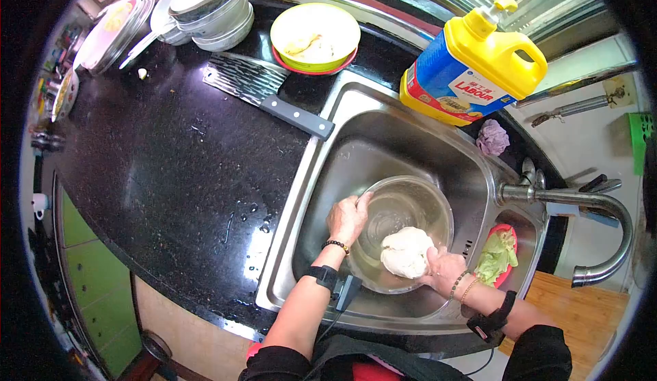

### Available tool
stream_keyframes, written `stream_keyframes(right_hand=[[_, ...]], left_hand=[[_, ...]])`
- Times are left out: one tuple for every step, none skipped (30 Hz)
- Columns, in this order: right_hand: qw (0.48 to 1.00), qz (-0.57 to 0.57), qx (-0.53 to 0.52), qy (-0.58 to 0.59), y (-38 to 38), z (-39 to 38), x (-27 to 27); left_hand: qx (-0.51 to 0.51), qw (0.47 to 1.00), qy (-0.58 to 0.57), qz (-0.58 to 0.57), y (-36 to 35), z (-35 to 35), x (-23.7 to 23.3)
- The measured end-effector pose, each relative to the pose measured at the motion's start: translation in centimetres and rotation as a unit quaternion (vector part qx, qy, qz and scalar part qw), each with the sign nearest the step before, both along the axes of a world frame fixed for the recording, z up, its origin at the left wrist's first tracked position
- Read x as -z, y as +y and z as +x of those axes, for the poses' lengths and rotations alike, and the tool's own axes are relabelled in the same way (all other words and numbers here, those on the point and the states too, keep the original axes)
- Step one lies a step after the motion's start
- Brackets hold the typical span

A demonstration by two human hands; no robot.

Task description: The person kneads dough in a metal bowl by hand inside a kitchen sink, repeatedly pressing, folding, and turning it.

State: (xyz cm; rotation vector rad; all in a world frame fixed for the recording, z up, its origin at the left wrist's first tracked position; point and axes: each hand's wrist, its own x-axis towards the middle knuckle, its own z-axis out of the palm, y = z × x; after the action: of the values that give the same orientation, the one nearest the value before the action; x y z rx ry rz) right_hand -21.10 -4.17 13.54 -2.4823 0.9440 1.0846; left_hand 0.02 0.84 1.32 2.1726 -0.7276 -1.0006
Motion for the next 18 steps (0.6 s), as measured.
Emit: stream_keyframes(right_hand=[[1.0, 0.0, 0.0, 0.004, 0.3, -0.4, 0.9], [1.0, 0.006, -0.003, 0.012, 0.5, -0.9, 1.9], [1.0, 0.012, -0.005, 0.02, 0.7, -1.1, 2.6], [1.0, 0.012, -0.005, 0.024, 0.9, -0.9, 3.1], [0.999, 0.009, 0.024, 0.048, 1.3, -0.5, 3.5], [0.996, 0.005, 0.053, 0.071, 1.7, -0.1, 4.0], [0.996, 0.004, 0.054, 0.073, 2.1, 0.0, 4.7], [0.995, 0.007, 0.06, 0.074, 2.5, 0.1, 5.4], [0.995, 0.01, 0.068, 0.075, 2.9, 0.0, 6.3], [0.995, 0.018, 0.061, 0.072, 3.3, -0.2, 7.1], [0.995, 0.019, 0.067, 0.071, 3.5, 0.0, 7.6], [0.994, 0.025, 0.072, 0.078, 3.7, 0.2, 8.0], [0.993, 0.031, 0.078, 0.085, 3.7, 0.5, 8.2], [0.99, 0.031, 0.087, 0.105, 3.6, 0.8, 8.4], [0.99, 0.032, 0.095, 0.103, 3.7, 0.7, 8.8], [0.99, 0.03, 0.092, 0.1, 3.7, 0.4, 9.6], [0.991, 0.029, 0.088, 0.096, 3.7, 0.3, 10.3], [0.987, 0.02, 0.128, 0.093, 3.9, 0.6, 10.7]], left_hand=[[-0.004, 1.0, 0.0, -0.005, 0.0, 0.0, 0.0], [-0.009, 1.0, 0.0, -0.011, -0.1, -0.1, 0.0], [-0.009, 1.0, 0.004, -0.011, -0.1, -0.2, 0.1], [-0.011, 1.0, -0.009, -0.018, -0.1, -0.2, 0.2], [-0.013, 0.999, -0.022, -0.024, 0.0, -0.3, 0.2], [-0.012, 0.999, -0.019, -0.025, 0.0, -0.3, 0.3], [-0.014, 0.999, -0.015, -0.026, 0.0, -0.4, 0.4], [-0.015, 0.999, -0.013, -0.028, 0.0, -0.3, 0.4], [-0.014, 0.999, -0.013, -0.028, 0.0, -0.3, 0.4], [-0.014, 0.999, -0.02, -0.025, 0.0, -0.4, 0.4], [-0.014, 0.999, -0.027, -0.023, 0.0, -0.4, 0.4], [-0.007, 0.999, -0.028, -0.023, 0.0, -0.5, 0.4], [-0.009, 0.999, -0.027, -0.022, 0.0, -0.4, 0.5], [-0.01, 0.999, -0.026, -0.021, -0.1, -0.4, 0.5], [-0.002, 0.999, -0.028, -0.022, -0.1, -0.5, 0.4], [-0.006, 0.999, -0.026, -0.018, -0.1, -0.5, 0.3], [-0.01, 1.0, -0.025, -0.013, -0.1, -0.4, 0.2], [-0.012, 1.0, -0.022, -0.011, -0.1, -0.5, 0.1]])
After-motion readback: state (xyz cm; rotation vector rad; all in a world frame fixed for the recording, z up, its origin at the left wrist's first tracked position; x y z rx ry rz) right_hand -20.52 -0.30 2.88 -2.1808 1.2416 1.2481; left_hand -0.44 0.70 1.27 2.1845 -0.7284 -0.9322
